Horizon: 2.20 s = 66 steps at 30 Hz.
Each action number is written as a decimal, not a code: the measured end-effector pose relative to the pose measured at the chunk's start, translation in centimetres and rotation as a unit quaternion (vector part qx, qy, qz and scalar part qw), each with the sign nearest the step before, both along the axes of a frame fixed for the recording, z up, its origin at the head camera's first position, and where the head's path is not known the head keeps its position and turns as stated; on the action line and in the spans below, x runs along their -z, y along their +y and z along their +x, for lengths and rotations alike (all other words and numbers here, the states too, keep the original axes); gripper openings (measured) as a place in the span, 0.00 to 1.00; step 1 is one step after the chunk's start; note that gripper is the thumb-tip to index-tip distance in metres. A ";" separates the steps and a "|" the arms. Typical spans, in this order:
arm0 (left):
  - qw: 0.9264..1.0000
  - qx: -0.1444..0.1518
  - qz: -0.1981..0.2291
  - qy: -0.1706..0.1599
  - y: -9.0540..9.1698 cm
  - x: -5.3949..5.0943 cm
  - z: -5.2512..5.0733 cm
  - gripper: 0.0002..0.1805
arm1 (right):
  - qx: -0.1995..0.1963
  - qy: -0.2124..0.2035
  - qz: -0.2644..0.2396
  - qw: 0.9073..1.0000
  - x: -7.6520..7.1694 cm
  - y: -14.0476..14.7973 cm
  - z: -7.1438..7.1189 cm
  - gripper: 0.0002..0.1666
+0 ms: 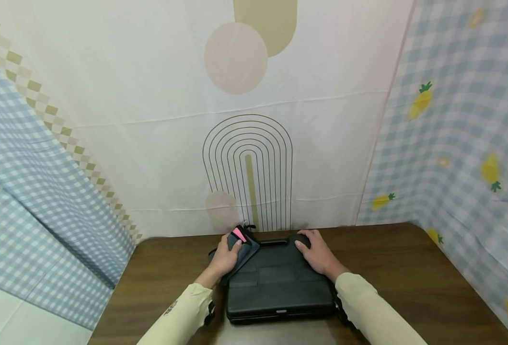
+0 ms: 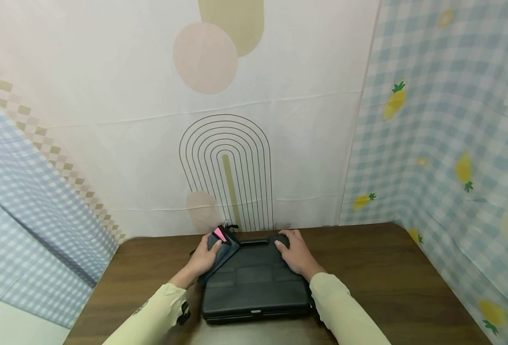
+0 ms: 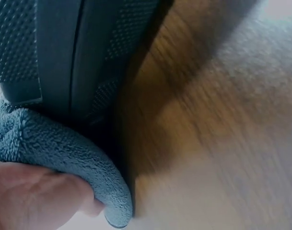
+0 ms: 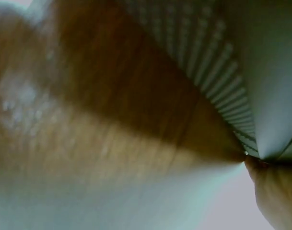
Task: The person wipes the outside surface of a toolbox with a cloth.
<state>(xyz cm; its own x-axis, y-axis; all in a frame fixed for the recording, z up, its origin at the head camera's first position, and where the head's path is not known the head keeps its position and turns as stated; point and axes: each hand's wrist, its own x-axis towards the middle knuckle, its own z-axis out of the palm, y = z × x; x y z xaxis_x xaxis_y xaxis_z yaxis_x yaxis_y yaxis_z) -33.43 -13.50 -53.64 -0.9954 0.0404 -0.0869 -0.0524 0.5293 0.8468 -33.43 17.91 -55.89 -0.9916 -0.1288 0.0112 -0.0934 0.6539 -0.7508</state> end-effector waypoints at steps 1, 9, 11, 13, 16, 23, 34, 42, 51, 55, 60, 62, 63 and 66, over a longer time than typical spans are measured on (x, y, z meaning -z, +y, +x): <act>1.000 -0.001 -0.001 0.001 0.0 0.0 0.1 0.34 | 0.001 -0.001 -0.001 1.000 0.0 -0.1 0.1 0.32; 1.000 0.004 -0.007 0.008 -0.1 -0.5 1.4 0.38 | 0.008 -0.003 -0.004 1.000 -0.4 -0.3 0.1 0.31; 1.000 0.007 -0.004 0.007 -0.2 -0.5 2.0 0.40 | 0.013 -0.005 -0.006 1.000 -0.4 -0.3 0.2 0.31; 1.000 0.009 0.000 0.005 -0.2 -0.4 2.8 0.41 | 0.016 -0.006 -0.004 1.000 -0.4 -0.4 0.3 0.31; 1.000 0.011 0.008 0.005 -0.2 -0.4 4.4 0.42 | 0.020 -0.007 -0.003 1.000 -0.4 -0.4 0.3 0.31; 0.999 -0.006 -0.004 0.054 0.1 0.6 9.3 0.43 | 0.026 -0.009 0.002 1.000 -0.6 -0.6 0.3 0.30; 1.000 0.008 -0.024 -0.002 0.1 1.2 14.6 0.46 | 0.028 -0.017 0.003 0.999 -0.1 -0.5 0.2 0.32; 0.997 0.037 -0.059 0.025 0.0 1.2 15.3 0.46 | 0.032 -0.014 0.000 0.999 0.1 -0.5 0.2 0.32; 0.859 0.135 -0.376 0.320 -1.7 4.1 15.5 0.47 | 0.029 -0.010 -0.006 1.000 0.0 -0.5 0.3 0.32; 0.776 0.154 -0.464 0.398 -1.9 4.3 14.7 0.51 | 0.026 -0.006 -0.001 1.000 0.1 -0.3 0.2 0.32; 0.715 0.166 -0.499 0.460 -0.9 4.2 14.2 0.53 | 0.021 0.000 0.009 1.000 0.1 -0.1 0.2 0.32; 0.712 0.171 -0.494 0.468 -0.3 4.3 14.1 0.53 | 0.021 0.000 0.010 1.000 0.1 -0.1 0.3 0.32; 0.710 0.172 -0.493 0.471 0.1 4.3 14.1 0.53 | 0.022 0.002 0.011 1.000 0.1 -0.1 0.3 0.32; 0.712 0.177 -0.486 0.474 1.3 4.1 14.1 0.52 | 0.025 0.005 0.016 1.000 0.2 -0.2 0.2 0.32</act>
